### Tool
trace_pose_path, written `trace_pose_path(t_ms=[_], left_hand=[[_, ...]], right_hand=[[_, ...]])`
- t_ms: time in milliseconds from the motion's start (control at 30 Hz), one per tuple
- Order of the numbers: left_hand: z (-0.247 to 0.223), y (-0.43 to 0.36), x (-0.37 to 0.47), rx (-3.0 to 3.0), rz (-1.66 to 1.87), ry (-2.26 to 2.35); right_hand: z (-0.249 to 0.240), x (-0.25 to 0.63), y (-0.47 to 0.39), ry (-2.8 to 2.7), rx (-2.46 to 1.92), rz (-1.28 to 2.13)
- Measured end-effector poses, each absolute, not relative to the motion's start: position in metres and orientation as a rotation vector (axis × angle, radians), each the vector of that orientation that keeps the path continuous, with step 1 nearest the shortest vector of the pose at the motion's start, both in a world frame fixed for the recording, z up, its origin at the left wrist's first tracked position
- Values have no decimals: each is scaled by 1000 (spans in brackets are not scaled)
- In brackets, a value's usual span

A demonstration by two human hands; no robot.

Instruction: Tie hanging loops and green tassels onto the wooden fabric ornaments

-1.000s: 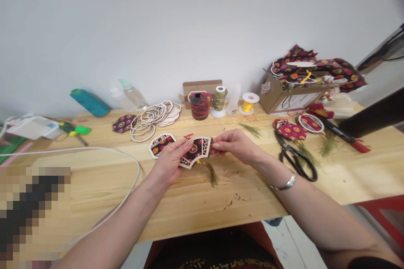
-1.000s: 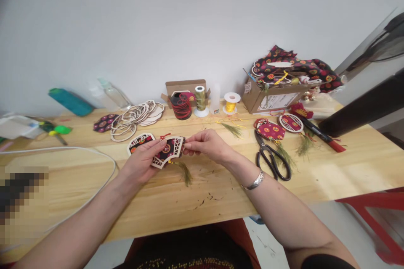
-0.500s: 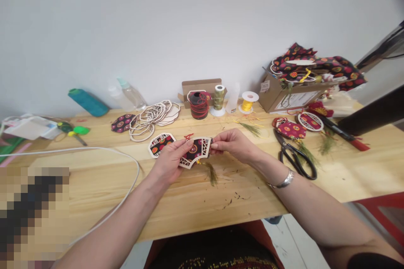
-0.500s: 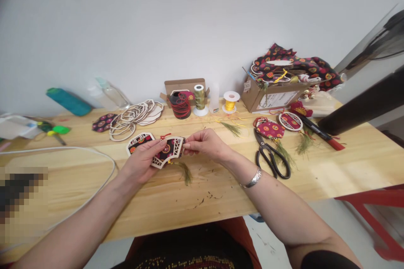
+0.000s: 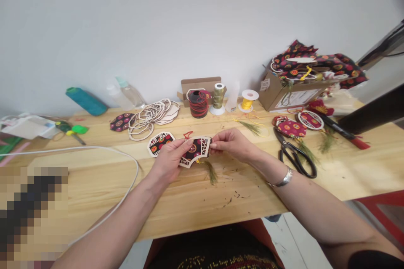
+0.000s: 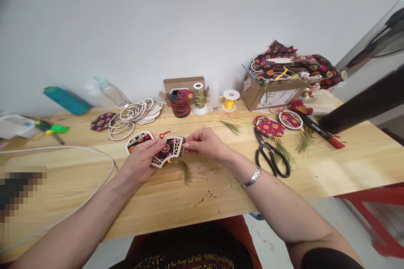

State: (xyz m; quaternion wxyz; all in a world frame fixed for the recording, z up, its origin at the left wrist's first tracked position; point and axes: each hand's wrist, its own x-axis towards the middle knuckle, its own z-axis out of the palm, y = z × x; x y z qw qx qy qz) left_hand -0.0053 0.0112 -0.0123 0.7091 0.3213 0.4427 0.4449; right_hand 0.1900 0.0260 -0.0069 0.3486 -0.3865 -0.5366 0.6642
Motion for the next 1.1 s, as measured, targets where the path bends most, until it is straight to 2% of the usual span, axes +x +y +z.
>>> trace_pose_path(t_ms=[567, 767, 900, 1100], left_hand=[[-12, 13, -5, 684, 962, 968], [-11, 14, -6, 651, 964, 971], [-10, 14, -5, 631, 963, 973], [-9, 13, -5, 641, 958, 958]], right_hand=[[2, 193, 24, -1491, -1000, 1675], [0, 192, 24, -1505, -1069, 1478], [-4, 190, 23, -1404, -958, 1415], [-6, 190, 22, -1539, -910, 1206]])
